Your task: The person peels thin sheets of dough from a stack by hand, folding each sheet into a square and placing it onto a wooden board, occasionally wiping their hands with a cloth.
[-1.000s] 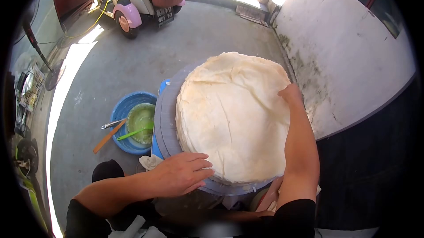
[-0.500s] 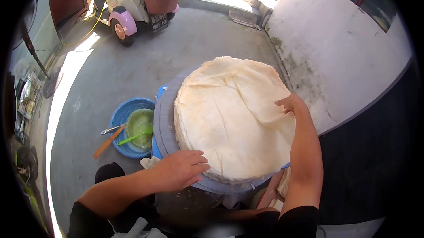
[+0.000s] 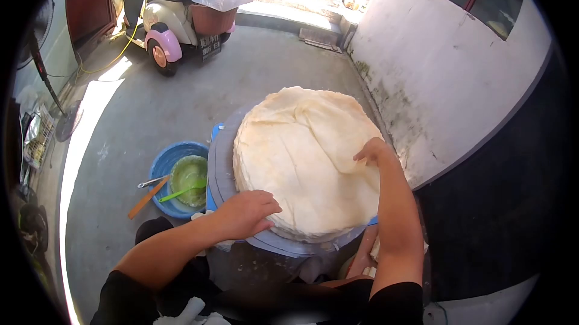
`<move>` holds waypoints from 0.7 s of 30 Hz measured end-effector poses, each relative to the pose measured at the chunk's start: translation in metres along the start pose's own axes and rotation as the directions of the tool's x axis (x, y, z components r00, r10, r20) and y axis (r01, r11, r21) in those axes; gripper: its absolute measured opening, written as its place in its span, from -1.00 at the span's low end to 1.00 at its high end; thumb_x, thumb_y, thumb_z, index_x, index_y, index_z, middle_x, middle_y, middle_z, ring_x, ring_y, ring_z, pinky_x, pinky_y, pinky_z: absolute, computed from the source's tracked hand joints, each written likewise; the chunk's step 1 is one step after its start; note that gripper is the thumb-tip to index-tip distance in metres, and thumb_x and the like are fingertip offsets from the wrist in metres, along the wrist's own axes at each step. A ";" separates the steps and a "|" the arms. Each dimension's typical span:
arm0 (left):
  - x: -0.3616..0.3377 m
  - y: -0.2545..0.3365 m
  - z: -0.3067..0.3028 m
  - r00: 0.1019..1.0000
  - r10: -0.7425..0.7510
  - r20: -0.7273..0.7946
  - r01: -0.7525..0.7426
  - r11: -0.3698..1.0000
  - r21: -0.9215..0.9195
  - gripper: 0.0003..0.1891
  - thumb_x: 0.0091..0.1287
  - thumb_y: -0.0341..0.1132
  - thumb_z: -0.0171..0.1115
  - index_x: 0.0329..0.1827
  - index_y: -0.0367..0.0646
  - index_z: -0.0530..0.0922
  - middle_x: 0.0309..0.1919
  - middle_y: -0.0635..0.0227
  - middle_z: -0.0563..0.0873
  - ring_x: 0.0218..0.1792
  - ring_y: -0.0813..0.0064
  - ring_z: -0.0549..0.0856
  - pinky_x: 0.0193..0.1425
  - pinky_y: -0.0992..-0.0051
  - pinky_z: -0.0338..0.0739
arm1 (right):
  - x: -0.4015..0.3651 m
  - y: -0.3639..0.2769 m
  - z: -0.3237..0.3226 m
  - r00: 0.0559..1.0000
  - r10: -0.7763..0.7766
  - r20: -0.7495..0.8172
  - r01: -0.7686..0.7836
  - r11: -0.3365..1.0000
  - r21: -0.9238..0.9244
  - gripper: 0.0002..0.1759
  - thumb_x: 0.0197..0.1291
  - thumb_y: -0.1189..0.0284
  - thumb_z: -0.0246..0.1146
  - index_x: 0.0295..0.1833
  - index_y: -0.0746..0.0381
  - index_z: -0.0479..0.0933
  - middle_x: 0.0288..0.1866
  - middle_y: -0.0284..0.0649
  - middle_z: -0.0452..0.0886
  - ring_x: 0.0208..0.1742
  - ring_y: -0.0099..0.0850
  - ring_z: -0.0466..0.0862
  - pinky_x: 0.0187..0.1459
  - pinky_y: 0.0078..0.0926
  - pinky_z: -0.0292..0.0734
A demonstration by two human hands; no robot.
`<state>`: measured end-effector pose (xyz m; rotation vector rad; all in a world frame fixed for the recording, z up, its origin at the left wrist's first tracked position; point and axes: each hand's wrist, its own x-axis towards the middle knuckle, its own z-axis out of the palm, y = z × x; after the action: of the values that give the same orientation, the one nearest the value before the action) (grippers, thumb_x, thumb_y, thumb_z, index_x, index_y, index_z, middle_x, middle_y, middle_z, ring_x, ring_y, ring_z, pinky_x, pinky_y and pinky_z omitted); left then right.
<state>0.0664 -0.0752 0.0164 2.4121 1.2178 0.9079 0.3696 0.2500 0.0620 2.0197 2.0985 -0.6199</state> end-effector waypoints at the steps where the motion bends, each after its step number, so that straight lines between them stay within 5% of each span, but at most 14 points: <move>1: 0.000 -0.001 0.000 0.999 -0.019 0.039 0.019 1.000 0.012 -0.62 0.16 -0.33 0.45 0.05 -0.20 0.63 -0.07 0.15 0.68 0.05 0.10 0.65 0.13 0.21 0.57 | 0.009 0.009 0.006 1.000 0.001 -0.003 -0.001 1.000 -0.001 -0.72 -0.09 0.49 0.58 -0.28 0.38 0.68 -0.35 -0.17 0.71 -0.37 -0.38 0.65 -0.33 -0.35 0.51; 3: 0.001 -0.003 0.003 0.999 -0.016 0.033 0.015 1.000 0.008 -0.62 0.17 -0.33 0.45 0.04 -0.20 0.63 -0.08 0.15 0.68 0.04 0.09 0.65 0.13 0.21 0.57 | 0.011 0.017 0.019 0.969 -0.180 -0.170 0.238 0.869 0.434 -0.71 -0.06 0.35 0.58 -0.35 0.34 0.69 -0.46 -0.20 0.69 -0.41 -0.37 0.68 -0.35 -0.34 0.53; 7: 0.000 -0.002 0.000 1.000 -0.017 0.011 0.017 1.000 0.014 -0.63 0.18 -0.31 0.45 0.04 -0.20 0.63 -0.09 0.15 0.68 0.03 0.09 0.66 0.13 0.20 0.57 | -0.019 -0.008 0.013 0.928 -0.210 -0.309 0.312 0.890 0.332 -0.76 0.01 0.40 0.52 -0.43 0.32 0.62 -0.48 -0.21 0.67 -0.41 -0.36 0.70 -0.39 -0.41 0.53; 13: 0.000 -0.001 -0.003 0.999 -0.041 0.022 0.040 0.999 0.020 -0.64 0.20 -0.30 0.44 0.04 -0.19 0.64 -0.10 0.15 0.68 0.02 0.09 0.66 0.13 0.20 0.57 | -0.064 -0.040 0.000 0.999 0.019 -0.034 0.000 0.870 0.493 -0.66 0.10 0.35 0.47 -0.23 0.47 0.67 -0.36 -0.08 0.75 -0.41 -0.32 0.74 -0.42 -0.48 0.58; 16: -0.002 -0.003 -0.002 0.999 -0.033 0.004 0.033 0.999 0.012 -0.64 0.20 -0.29 0.44 0.05 -0.18 0.65 -0.09 0.15 0.68 0.02 0.08 0.66 0.13 0.20 0.57 | -0.062 -0.037 0.005 0.999 0.011 0.033 -0.020 0.961 0.277 -0.45 0.05 0.19 0.54 -0.10 0.51 0.66 -0.30 -0.01 0.77 -0.42 -0.32 0.75 -0.40 -0.42 0.62; 19: -0.003 -0.005 -0.002 0.999 -0.037 -0.003 0.037 0.999 0.014 -0.64 0.20 -0.29 0.44 0.05 -0.18 0.65 -0.09 0.15 0.69 0.02 0.08 0.66 0.13 0.20 0.57 | -0.069 -0.034 0.017 0.993 -0.119 0.018 0.118 0.993 0.029 -0.24 -0.10 -0.02 0.60 -0.04 0.47 0.67 -0.20 0.06 0.77 -0.27 -0.22 0.79 -0.25 -0.31 0.67; 21: -0.003 -0.005 -0.001 0.999 -0.036 -0.001 0.036 0.999 0.018 -0.64 0.20 -0.29 0.44 0.05 -0.19 0.65 -0.09 0.15 0.69 0.03 0.08 0.66 0.14 0.20 0.57 | -0.079 -0.040 0.036 0.940 -0.187 -0.286 0.160 0.980 -0.115 -0.14 -0.20 -0.14 0.59 -0.01 0.40 0.65 -0.09 0.09 0.76 -0.10 -0.13 0.78 -0.04 -0.19 0.64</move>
<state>0.0609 -0.0746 0.0133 2.3963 1.2707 0.8915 0.3297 0.1634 0.0682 1.9958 2.4456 -0.2483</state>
